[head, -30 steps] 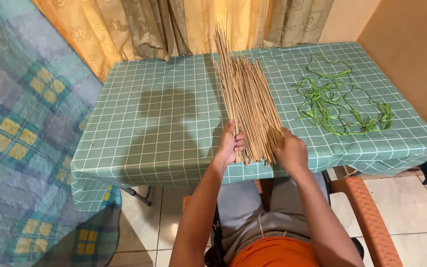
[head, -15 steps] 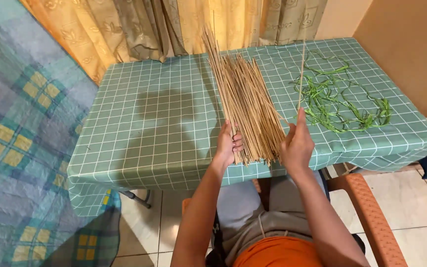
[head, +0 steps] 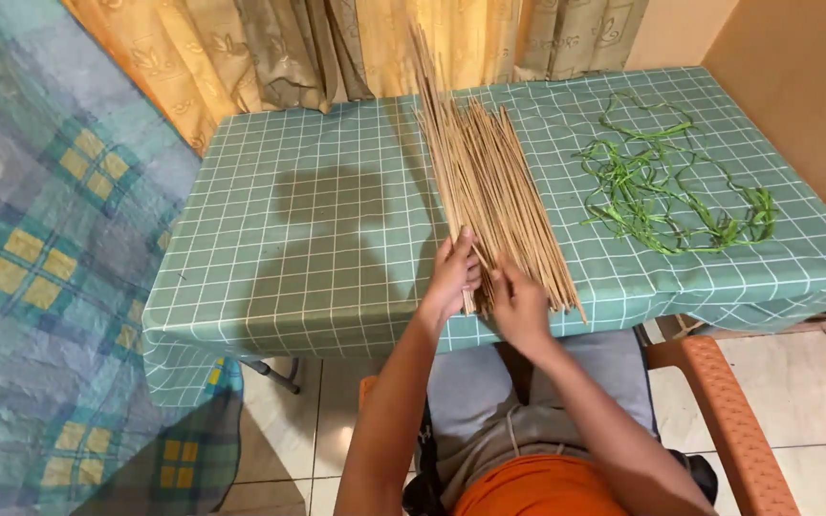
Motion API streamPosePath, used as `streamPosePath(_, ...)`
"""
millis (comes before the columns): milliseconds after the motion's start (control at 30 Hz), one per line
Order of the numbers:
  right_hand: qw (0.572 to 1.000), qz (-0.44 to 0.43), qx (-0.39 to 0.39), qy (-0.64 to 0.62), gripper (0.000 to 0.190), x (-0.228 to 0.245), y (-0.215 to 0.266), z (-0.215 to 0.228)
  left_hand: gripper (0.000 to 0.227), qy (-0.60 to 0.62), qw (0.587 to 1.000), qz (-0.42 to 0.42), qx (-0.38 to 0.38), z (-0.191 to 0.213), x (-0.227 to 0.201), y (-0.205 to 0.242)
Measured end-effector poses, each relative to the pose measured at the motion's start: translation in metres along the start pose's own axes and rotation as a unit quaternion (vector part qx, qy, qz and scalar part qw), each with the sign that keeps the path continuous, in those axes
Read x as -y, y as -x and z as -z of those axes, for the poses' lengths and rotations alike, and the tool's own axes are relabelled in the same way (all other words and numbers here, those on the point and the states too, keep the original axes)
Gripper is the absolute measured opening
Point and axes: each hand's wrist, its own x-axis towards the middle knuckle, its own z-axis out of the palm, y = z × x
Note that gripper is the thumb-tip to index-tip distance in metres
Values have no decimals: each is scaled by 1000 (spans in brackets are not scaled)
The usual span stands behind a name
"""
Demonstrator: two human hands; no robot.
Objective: Organizing and tying thin bamboo sticks into bundles using flexible green strips.
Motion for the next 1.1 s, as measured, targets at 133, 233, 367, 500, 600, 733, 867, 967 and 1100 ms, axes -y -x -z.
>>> streamPosePath(133,997,6,69,37,37,14,11,-9,43,-21,1000,-10,-19,-2,-2,3)
streamPosePath(233,987,-17,118,104,40,23,11,-10,46,-31,999,-27,-27,-7,-14,15)
streamPosePath(367,978,-11,134,158,44,38,8,-3,64,-46,998,-31,-39,-3,-4,12)
streamPosePath(500,977,-41,153,141,31,27,2,-6,105,-19,996,-5,-89,-2,-2,12)
streamPosePath(600,975,-35,175,129,24,43,-4,10,31,49,997,-11,-57,11,16,-16)
streamPosePath(733,958,-29,251,138,24,52,-5,30,32,112,994,-3,-7,10,12,-15)
streamPosePath(867,923,-30,332,191,22,60,-10,41,38,58,998,-1,39,4,-20,12)
streamPosePath(967,900,-10,379,213,23,70,-10,43,53,109,993,19,52,7,-18,7)
streamPosePath(1100,891,60,391,221,29,67,-9,44,68,174,982,54,52,10,-18,5)
